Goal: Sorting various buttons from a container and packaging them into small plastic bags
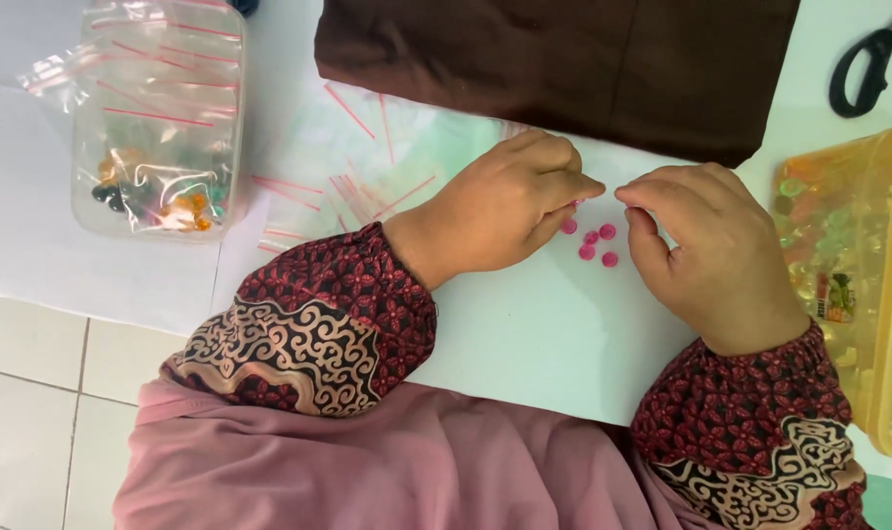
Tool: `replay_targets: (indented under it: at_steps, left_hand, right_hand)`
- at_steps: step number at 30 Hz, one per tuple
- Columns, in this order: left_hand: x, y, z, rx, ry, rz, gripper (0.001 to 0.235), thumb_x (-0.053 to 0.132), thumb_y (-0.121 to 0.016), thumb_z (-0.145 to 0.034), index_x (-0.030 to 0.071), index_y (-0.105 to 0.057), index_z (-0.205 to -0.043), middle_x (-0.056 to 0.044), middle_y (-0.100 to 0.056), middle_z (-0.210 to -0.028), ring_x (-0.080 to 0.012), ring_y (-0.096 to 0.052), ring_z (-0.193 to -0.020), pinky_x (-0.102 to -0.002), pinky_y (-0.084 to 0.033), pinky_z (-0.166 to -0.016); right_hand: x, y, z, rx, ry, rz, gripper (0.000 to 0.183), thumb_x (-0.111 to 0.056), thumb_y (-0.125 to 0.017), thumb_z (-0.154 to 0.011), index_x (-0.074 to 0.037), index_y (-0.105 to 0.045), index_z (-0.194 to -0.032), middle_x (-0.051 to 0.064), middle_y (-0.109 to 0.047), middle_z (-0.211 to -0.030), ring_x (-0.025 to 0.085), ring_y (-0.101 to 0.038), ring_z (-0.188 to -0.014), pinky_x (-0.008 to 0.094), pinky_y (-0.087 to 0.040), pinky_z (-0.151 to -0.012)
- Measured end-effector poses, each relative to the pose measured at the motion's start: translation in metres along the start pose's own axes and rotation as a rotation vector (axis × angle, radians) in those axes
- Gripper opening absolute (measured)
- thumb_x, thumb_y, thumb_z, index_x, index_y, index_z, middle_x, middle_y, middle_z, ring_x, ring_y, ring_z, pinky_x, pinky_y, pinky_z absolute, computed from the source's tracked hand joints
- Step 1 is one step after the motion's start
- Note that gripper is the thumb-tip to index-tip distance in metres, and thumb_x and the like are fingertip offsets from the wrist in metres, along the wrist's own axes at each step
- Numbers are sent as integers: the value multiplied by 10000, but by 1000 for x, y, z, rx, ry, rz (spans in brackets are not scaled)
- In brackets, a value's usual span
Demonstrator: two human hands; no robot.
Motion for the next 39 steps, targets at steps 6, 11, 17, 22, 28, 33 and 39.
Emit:
replay_targets:
  at_steps: [6,11,17,22,28,33,39]
  left_hand:
    - [-7,-15,9,-93,-20,-147,186,54,-707,-919,56,-769,-1095,-47,-607,-867,-288,-587,-819,-382,-518,-817]
    - [-2,-19,13,-94,-36,-329,150,67,-654,-915,91,-751,-1027,-30,-560,-881,-272,-537,-831,-392,-514,-758]
    - [-2,-23,16,-123,1,-404,183,94,-639,-915,124,-756,-1053,-21,-566,-913,-268,-546,-873,-409,-515,-751]
    - [-3,-23,17,-185,3,-378,351,-15,-616,-873,94,-752,-1177,-40,-597,-936,-285,-555,-875,-401,-531,-774]
    - [3,-23,13,-247,74,-181,488,-160,-512,-816,51,-632,-1240,-89,-609,-848,-322,-598,-769,-408,-528,-814]
    - [7,-19,12,-279,206,-94,457,-74,-501,-873,133,-575,-1273,-112,-601,-742,-326,-586,-709,-431,-470,-636]
    - [10,8,6,-139,73,-177,446,-58,-518,-920,116,-571,-1327,-67,-690,-995,-306,-626,-872,-420,-508,-857]
  right_hand:
    - [0,-10,3,-174,-71,-18,155,-1,-649,-953,-47,-708,-1088,97,-706,-1058,298,-656,-1007,438,-551,-888]
    - [0,-21,2,-162,-28,-23,145,-22,-657,-954,-36,-716,-1085,103,-720,-1060,305,-661,-1010,436,-541,-936]
    - [1,-19,0,-162,8,-88,183,48,-622,-927,-27,-728,-1056,76,-709,-1066,292,-642,-1005,435,-532,-951]
    - [0,-11,-1,-192,-30,-180,353,141,-549,-881,-13,-729,-1144,114,-703,-1136,291,-652,-1072,420,-547,-956]
    - [4,-12,3,-249,-99,-256,360,129,-514,-884,14,-666,-1189,164,-663,-1172,294,-649,-1070,393,-537,-950]
    - [9,-20,6,-210,-69,-283,279,139,-508,-888,14,-636,-1101,155,-680,-1107,297,-660,-988,387,-541,-886]
    - [-1,-12,0,-130,-16,-209,258,161,-535,-906,33,-658,-1092,156,-689,-1131,319,-658,-1055,419,-546,-962]
Point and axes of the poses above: each hand's wrist, its own z-axis away from the middle knuckle, its own y-axis out of the back of the hand, x = y × z, the point moved 2 cm from there along -z, towards the middle knuckle
